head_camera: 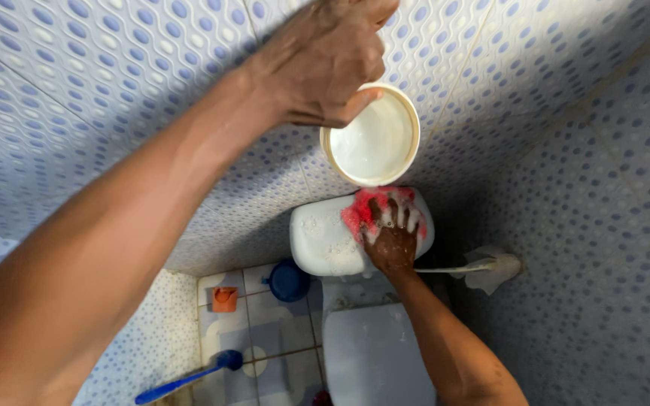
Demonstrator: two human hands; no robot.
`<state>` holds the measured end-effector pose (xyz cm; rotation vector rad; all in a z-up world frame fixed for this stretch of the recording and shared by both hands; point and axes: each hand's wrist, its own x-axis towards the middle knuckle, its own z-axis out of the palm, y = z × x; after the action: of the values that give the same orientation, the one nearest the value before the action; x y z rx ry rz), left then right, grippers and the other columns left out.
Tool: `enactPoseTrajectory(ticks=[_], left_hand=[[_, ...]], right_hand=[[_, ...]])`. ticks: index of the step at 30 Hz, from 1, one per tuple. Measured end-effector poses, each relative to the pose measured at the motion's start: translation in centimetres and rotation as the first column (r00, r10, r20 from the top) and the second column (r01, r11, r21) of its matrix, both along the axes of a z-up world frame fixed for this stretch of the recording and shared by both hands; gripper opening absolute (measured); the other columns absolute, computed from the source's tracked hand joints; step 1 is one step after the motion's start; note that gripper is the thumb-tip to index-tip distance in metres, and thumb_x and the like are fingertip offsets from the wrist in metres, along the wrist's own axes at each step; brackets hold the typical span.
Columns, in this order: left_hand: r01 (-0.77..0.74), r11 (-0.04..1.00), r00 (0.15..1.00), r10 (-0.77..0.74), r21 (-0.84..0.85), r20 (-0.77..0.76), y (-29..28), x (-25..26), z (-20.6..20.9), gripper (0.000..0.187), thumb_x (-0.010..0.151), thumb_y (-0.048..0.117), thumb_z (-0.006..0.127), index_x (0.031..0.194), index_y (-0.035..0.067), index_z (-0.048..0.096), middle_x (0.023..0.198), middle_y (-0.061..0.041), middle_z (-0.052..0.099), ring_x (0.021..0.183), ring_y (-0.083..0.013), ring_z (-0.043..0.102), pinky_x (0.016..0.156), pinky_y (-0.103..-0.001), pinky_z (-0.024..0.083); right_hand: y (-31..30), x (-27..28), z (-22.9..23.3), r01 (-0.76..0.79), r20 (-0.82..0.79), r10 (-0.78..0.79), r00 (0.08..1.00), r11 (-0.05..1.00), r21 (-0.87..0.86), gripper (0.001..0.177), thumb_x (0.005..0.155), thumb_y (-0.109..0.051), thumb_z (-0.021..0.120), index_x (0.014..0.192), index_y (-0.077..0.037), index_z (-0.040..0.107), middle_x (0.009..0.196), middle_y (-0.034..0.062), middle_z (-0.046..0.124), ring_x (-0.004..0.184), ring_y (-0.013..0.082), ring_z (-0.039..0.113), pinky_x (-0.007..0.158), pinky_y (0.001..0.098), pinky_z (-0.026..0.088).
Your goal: The person cleans a toilet using a pink cloth and water from a small white cup. They wipe the toilet seat, lid, and tank, then rinse the surfaces with water poured from the cup.
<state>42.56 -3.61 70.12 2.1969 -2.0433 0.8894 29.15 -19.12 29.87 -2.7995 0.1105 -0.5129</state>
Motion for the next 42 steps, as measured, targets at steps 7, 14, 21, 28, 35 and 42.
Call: enactPoseTrajectory(ticks=[7, 14, 21, 28, 35, 42], left_hand=[[-0.038, 0.986, 0.983, 0.008, 0.161, 0.185, -0.6, 1.3, -0.9, 0.061, 0.102, 0.045, 0.075, 0.053, 0.013, 0.057, 0.060, 0.002, 0.048, 0.095, -0.0201, 0.053, 0.101, -0.040, 0.037], [0.105, 0.994, 0.886, -0.087, -0.014, 0.454, -0.4, 1.5, -1.0, 0.047, 0.089, 0.042, 0.074, 0.052, 0.019, 0.058, 0.061, 0.008, 0.053, 0.101, -0.0101, 0.058, 0.107, -0.035, 0.036], [0.053, 0.998, 0.916, -0.063, 0.036, 0.395, -0.3, 2.1, -1.8, 0.045, 0.099, 0.041, 0.074, 0.062, 0.018, 0.062, 0.070, 0.006, 0.057, 0.108, -0.0148, 0.057, 0.104, -0.035, 0.036], [0.080, 0.996, 0.908, -0.059, -0.033, 0.416, 0.0, 2.2, -2.3, 0.048, 0.106, 0.045, 0.072, 0.070, 0.012, 0.069, 0.080, 0.006, 0.065, 0.126, -0.0158, 0.055, 0.114, -0.036, 0.033], [0.033, 0.999, 0.922, -0.030, -0.001, 0.385, -0.4, 2.3, -2.4, 0.045, 0.103, 0.044, 0.074, 0.072, 0.011, 0.069, 0.078, 0.005, 0.063, 0.124, -0.0166, 0.055, 0.110, -0.036, 0.034], [0.022, 1.000, 0.925, -0.024, 0.008, 0.379, -0.3, 2.1, -2.2, 0.046, 0.099, 0.040, 0.076, 0.064, 0.014, 0.062, 0.074, 0.005, 0.056, 0.119, -0.0143, 0.056, 0.106, -0.034, 0.036]], right_hand=[[0.1, -0.2, -0.3, 0.002, -0.004, -0.002, 1.000, 0.999, -0.050, 0.062, 0.090, -0.048, 0.062, 0.145, -0.019, 0.058, 0.154, 0.0163, 0.045, 0.144, 0.0427, 0.032, 0.120, 0.0621, 0.020], [2.6, -0.1, -2.5, -0.064, -0.071, 0.063, 0.996, 0.998, -0.013, 0.064, 0.087, -0.044, 0.060, 0.142, -0.013, 0.056, 0.153, 0.0177, 0.045, 0.142, 0.0465, 0.033, 0.117, 0.0641, 0.021], [8.0, -0.2, 0.4, -0.388, -0.131, 0.396, 0.909, 0.918, 0.087, 0.058, 0.092, -0.038, 0.056, 0.147, -0.024, 0.056, 0.158, 0.0136, 0.042, 0.143, 0.0462, 0.036, 0.112, 0.0655, 0.030], [-1.1, -1.5, 2.4, -0.097, -0.040, 0.099, 0.994, 0.995, 0.034, 0.056, 0.084, -0.048, 0.067, 0.132, -0.020, 0.065, 0.152, 0.0104, 0.045, 0.139, 0.0463, 0.036, 0.105, 0.0635, 0.033], [-6.7, -0.6, 1.0, 0.000, 0.145, -0.023, 0.989, 0.987, 0.159, 0.054, 0.095, -0.040, 0.065, 0.141, -0.011, 0.059, 0.149, 0.0146, 0.048, 0.143, 0.0421, 0.042, 0.123, 0.0634, 0.030], [2.0, -1.3, -1.1, -0.060, 0.066, 0.063, 0.996, 0.997, -0.041, 0.058, 0.095, -0.048, 0.055, 0.144, -0.018, 0.057, 0.157, 0.0170, 0.043, 0.148, 0.0454, 0.028, 0.118, 0.0664, 0.022]])
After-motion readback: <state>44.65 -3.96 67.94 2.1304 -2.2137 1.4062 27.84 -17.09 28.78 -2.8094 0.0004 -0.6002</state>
